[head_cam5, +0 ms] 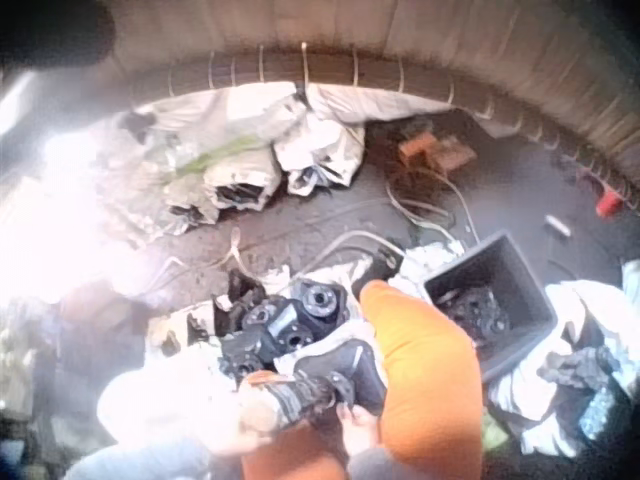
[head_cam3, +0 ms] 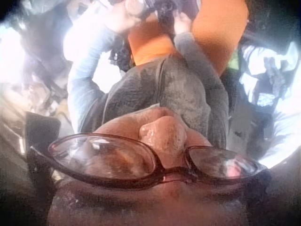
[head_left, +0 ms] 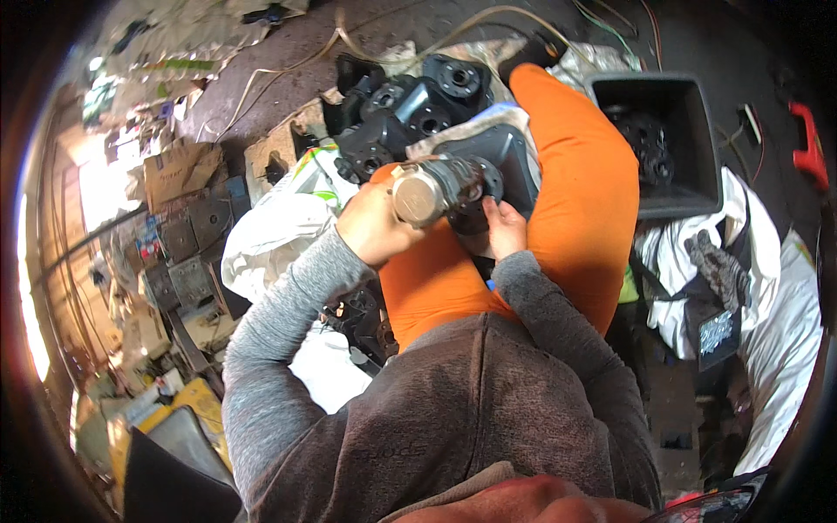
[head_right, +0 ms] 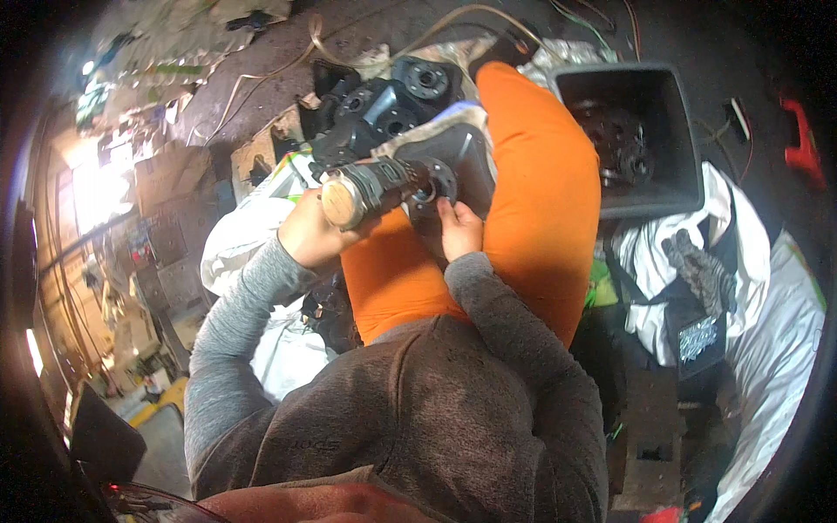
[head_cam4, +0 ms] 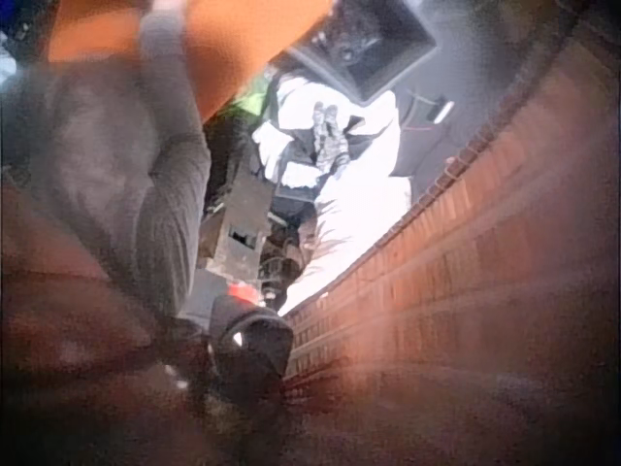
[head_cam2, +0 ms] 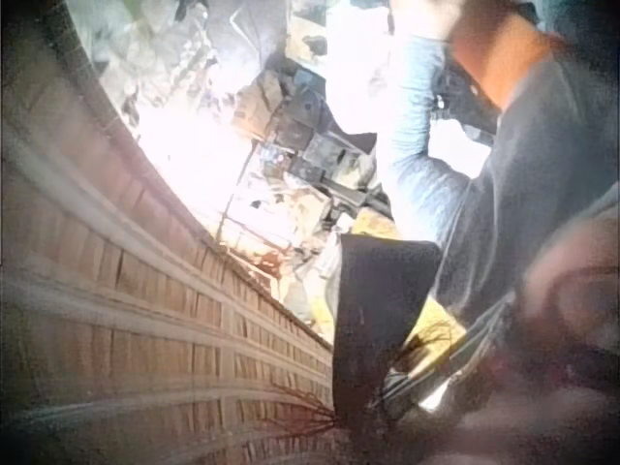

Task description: The person sits on the floor and uses a cordless drill to fasten screws into a black mechanical part resting on their lap. They repeatedly pick up screws, align them, and tighten them with the drill.

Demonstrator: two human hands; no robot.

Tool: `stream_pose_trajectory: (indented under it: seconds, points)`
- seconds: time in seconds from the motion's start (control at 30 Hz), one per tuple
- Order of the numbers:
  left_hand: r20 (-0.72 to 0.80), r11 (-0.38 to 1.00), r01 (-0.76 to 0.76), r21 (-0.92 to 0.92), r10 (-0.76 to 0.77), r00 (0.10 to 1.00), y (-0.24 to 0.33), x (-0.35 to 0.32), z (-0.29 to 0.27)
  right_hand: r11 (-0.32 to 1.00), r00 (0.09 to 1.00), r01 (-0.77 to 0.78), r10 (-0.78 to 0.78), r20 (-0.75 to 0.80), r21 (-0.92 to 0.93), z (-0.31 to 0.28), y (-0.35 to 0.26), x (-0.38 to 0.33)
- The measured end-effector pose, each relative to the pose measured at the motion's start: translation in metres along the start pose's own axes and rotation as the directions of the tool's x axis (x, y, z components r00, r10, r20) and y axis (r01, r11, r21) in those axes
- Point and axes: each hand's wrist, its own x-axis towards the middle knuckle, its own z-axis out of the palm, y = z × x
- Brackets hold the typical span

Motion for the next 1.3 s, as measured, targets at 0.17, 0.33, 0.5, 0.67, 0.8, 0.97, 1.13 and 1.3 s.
stream_pose_trajectory:
  seconds: [0.17,0.33,0.5,0.67,0.8,0.97,1.13,1.3]
  points:
    - [-0.124,0.940,-0.340,-0.031,0.334,0.934,0.003,-0.075,0.007,0.996,0.996,-0.078,0.080,0.037,-0.047,-0.012,-0.025,0.006]
    - [0.050,0.996,-0.063,0.066,0.060,0.997,-0.062,-0.137,0.098,0.994,0.992,-0.103,0.102,0.077,0.019,0.000,-0.047,-0.016]
    - [-0.180,0.952,-0.306,-0.030,0.296,0.938,-0.127,-0.171,0.126,0.994,0.967,0.046,-0.019,0.253,-0.101,0.013,-0.083,-0.055]
    - [-0.380,0.422,-0.334,-0.843,-0.029,0.924,-0.157,-0.135,0.105,0.964,0.738,0.070,0.124,0.663,-0.257,0.067,-0.093,-0.092]
    - [-0.685,0.531,-0.479,-0.699,-0.303,0.662,-0.180,-0.145,0.070,0.865,0.810,-0.014,0.304,0.502,-0.501,0.101,-0.082,-0.085]
    - [-0.690,0.896,0.267,-0.356,-0.444,0.572,-0.262,-0.106,0.056,0.915,0.937,-0.167,0.263,0.231,-0.367,0.075,-0.082,-0.050]
    - [-0.872,0.918,-0.194,-0.347,-0.239,0.428,-0.239,-0.141,0.007,0.960,0.956,-0.277,0.281,0.088,-0.050,-0.002,-0.135,-0.033]
    - [-0.629,0.746,0.309,-0.589,-0.664,0.404,-0.436,-0.135,0.020,0.998,0.996,-0.055,0.055,0.077,-0.012,-0.079,-0.206,-0.060]
